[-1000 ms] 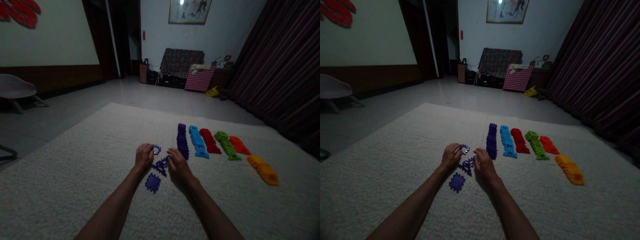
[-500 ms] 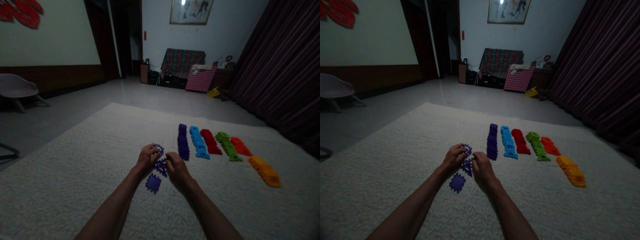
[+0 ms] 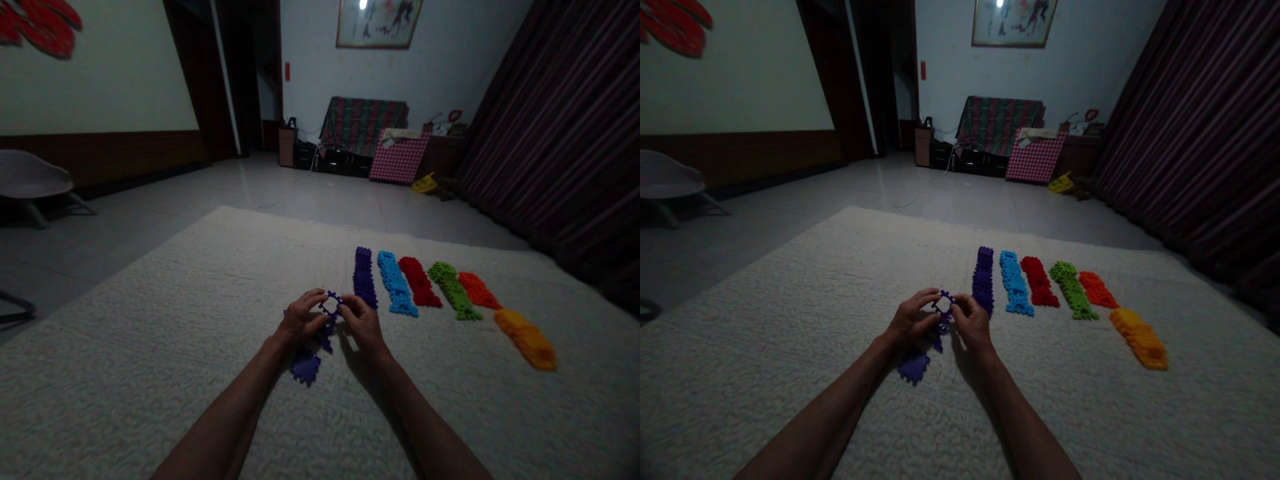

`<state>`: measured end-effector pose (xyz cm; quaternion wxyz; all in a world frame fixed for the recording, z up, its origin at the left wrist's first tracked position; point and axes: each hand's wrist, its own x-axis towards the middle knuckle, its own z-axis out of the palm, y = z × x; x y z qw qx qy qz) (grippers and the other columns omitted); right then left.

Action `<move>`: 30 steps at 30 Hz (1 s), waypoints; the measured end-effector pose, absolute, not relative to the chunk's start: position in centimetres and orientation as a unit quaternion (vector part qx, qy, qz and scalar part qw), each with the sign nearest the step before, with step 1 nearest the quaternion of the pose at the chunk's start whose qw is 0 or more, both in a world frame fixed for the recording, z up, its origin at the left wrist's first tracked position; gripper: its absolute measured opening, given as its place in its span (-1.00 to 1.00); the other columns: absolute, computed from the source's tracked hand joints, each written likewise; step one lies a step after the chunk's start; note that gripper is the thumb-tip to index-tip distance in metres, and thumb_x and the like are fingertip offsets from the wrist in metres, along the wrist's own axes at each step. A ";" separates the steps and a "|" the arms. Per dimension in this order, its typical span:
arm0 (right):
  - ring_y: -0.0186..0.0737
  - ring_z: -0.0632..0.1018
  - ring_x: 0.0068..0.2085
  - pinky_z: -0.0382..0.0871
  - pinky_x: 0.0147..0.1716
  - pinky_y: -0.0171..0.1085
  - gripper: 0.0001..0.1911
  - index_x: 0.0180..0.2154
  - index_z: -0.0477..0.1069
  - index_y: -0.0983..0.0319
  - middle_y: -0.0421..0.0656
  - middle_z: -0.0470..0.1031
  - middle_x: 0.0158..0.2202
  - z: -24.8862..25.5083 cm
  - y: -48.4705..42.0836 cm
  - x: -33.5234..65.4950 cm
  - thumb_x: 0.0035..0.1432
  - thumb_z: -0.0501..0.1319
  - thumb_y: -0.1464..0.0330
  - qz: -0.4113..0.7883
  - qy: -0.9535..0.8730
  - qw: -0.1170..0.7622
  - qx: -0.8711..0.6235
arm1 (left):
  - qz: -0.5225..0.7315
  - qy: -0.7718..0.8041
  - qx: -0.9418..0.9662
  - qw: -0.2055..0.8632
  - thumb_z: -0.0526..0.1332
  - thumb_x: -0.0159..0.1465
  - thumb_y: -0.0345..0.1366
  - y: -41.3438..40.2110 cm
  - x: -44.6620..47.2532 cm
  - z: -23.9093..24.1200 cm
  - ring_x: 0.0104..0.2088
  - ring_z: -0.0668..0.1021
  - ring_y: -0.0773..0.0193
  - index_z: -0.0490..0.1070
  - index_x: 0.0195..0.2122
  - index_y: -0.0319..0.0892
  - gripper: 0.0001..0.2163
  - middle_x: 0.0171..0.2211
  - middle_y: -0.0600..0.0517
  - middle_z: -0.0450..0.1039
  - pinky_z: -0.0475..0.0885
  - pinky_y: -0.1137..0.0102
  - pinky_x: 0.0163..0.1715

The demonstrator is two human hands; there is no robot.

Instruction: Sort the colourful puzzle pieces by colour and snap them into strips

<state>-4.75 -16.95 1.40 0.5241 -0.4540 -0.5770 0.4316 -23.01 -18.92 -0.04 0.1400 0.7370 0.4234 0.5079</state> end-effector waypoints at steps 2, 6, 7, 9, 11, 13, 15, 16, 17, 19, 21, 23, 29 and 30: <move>-0.11 0.59 -0.27 0.47 -0.27 -0.19 -0.65 -0.26 0.50 0.22 -0.10 0.60 -0.31 1.6 -16.4 -3.6 -0.04 0.31 0.13 0.419 -0.570 0.525 -0.473 | 0.526 0.442 0.718 0.108 0.29 0.19 -0.38 -18.8 -23.3 0.0 0.08 0.57 0.10 0.51 -0.01 -0.13 -0.69 0.06 -0.14 0.53 0.51 0.16 0.09; -0.16 0.54 -0.36 0.41 -0.41 -0.25 -0.66 -0.29 0.52 0.21 -0.14 0.57 -0.38 2.8 -14.9 0.4 -0.09 0.30 0.14 0.374 -0.569 0.508 -0.528 | 0.582 0.489 0.648 0.035 0.16 0.21 -0.46 -18.0 -24.2 -0.3 -0.15 0.64 0.21 0.53 -0.15 -0.15 -0.76 -0.17 -0.07 0.61 0.58 0.28 -0.10; -0.18 0.52 -0.41 0.39 -0.46 -0.27 -0.66 -0.28 0.53 0.21 -0.15 0.56 -0.41 3.1 -14.6 1.6 -0.11 0.30 0.16 0.374 -0.570 0.488 -0.545 | 0.594 0.501 0.630 0.021 0.14 0.21 -0.46 -17.8 -24.4 -0.5 -0.19 0.64 0.22 0.53 -0.17 -0.16 -0.77 -0.21 -0.06 0.61 0.58 0.30 -0.13; -0.22 0.48 -0.49 0.33 -0.53 -0.30 -0.66 -0.29 0.54 0.21 -0.17 0.54 -0.45 3.7 -14.1 3.6 -0.15 0.30 0.18 0.388 -0.569 0.451 -0.567 | 0.607 0.519 0.602 0.006 0.13 0.21 -0.46 -17.5 -24.7 -0.8 -0.22 0.64 0.23 0.54 -0.20 -0.16 -0.77 -0.25 -0.04 0.61 0.57 0.32 -0.16; -0.25 0.47 -0.50 0.32 -0.53 -0.30 -0.67 -0.31 0.55 0.20 -0.17 0.54 -0.44 4.1 -13.8 5.0 -0.18 0.32 0.20 0.405 -0.579 0.424 -0.566 | 0.613 0.530 0.586 0.011 0.12 0.21 -0.44 -17.4 -24.8 -1.0 -0.26 0.64 0.24 0.54 -0.21 -0.17 -0.78 -0.27 -0.03 0.61 0.56 0.35 -0.21; -0.26 0.48 -0.49 0.34 -0.50 -0.29 -0.68 -0.33 0.56 0.20 -0.16 0.56 -0.41 4.3 -13.8 5.6 -0.21 0.34 0.21 0.416 -0.596 0.402 -0.557 | 0.615 0.537 0.577 0.021 0.11 0.21 -0.43 -17.4 -24.8 -1.1 -0.28 0.64 0.25 0.54 -0.21 -0.17 -0.78 -0.28 -0.02 0.61 0.55 0.37 -0.25; -0.28 0.47 -0.49 0.34 -0.49 -0.30 -0.69 -0.34 0.56 0.20 -0.16 0.56 -0.38 4.2 -13.9 5.7 -0.21 0.34 0.22 0.421 -0.612 0.386 -0.547 | 0.616 0.544 0.569 0.029 0.11 0.21 -0.42 -17.5 -24.7 -1.0 -0.29 0.63 0.26 0.54 -0.21 -0.17 -0.77 -0.28 -0.02 0.61 0.54 0.40 -0.29; -0.29 0.46 -0.50 0.33 -0.51 -0.30 -0.70 -0.34 0.56 0.19 -0.16 0.56 -0.38 4.1 -14.0 5.6 -0.20 0.33 0.22 0.422 -0.618 0.381 -0.543 | 0.615 0.547 0.567 0.032 0.11 0.21 -0.42 -17.5 -24.7 -1.0 -0.29 0.63 0.26 0.54 -0.21 -0.17 -0.77 -0.28 -0.02 0.61 0.53 0.40 -0.30; -0.30 0.44 -0.52 0.32 -0.52 -0.31 -0.71 -0.35 0.55 0.19 -0.17 0.56 -0.38 4.0 -14.0 5.4 -0.19 0.32 0.22 0.420 -0.622 0.380 -0.541 | 0.614 0.550 0.565 0.035 0.11 0.21 -0.42 -17.5 -24.7 -1.0 -0.29 0.63 0.27 0.54 -0.21 -0.16 -0.77 -0.28 -0.02 0.61 0.53 0.41 -0.30; -0.29 0.44 -0.52 0.32 -0.52 -0.30 -0.73 -0.36 0.55 0.19 -0.16 0.56 -0.39 3.8 -14.1 5.1 -0.17 0.29 0.23 0.408 -0.627 0.386 -0.540 | 0.613 0.551 0.565 0.037 0.11 0.21 -0.41 -17.6 -24.6 -0.9 -0.29 0.63 0.26 0.54 -0.21 -0.16 -0.77 -0.28 -0.02 0.61 0.53 0.40 -0.28; -0.23 0.48 -0.48 0.36 -0.48 -0.26 -0.75 -0.36 0.56 0.20 -0.15 0.57 -0.39 3.4 -14.1 4.9 -0.16 0.27 0.25 0.382 -0.634 0.396 -0.543 | 0.612 0.551 0.566 0.038 0.11 0.20 -0.42 -17.6 -24.6 -0.8 -0.28 0.63 0.25 0.55 -0.22 -0.16 -0.76 -0.28 -0.02 0.61 0.53 0.38 -0.25; -0.17 0.52 -0.43 0.41 -0.41 -0.21 -0.75 -0.35 0.57 0.20 -0.12 0.59 -0.37 3.1 -14.0 4.9 -0.14 0.26 0.28 0.358 -0.641 0.405 -0.545 | 0.612 0.552 0.565 0.037 0.10 0.19 -0.42 -17.6 -24.7 -0.8 -0.27 0.63 0.25 0.55 -0.22 -0.16 -0.76 -0.28 -0.02 0.61 0.54 0.37 -0.23; -0.16 0.54 -0.42 0.43 -0.42 -0.21 -0.77 -0.32 0.58 0.18 -0.10 0.61 -0.36 1.7 -13.5 5.3 -0.08 0.24 0.30 0.323 -0.657 0.425 -0.533 | 0.610 0.560 0.558 0.042 0.10 0.17 -0.43 -17.5 -24.8 -0.9 -0.29 0.63 0.26 0.55 -0.21 -0.16 -0.74 -0.31 0.00 0.61 0.54 0.38 -0.22; -0.16 0.55 -0.42 0.43 -0.42 -0.22 -0.77 -0.32 0.58 0.18 -0.10 0.61 -0.36 1.6 -13.4 5.3 -0.08 0.24 0.31 0.319 -0.659 0.426 -0.532 | 0.609 0.562 0.559 0.042 0.10 0.17 -0.42 -17.5 -24.8 -0.9 -0.30 0.62 0.26 0.55 -0.21 -0.16 -0.74 -0.32 0.00 0.61 0.54 0.38 -0.23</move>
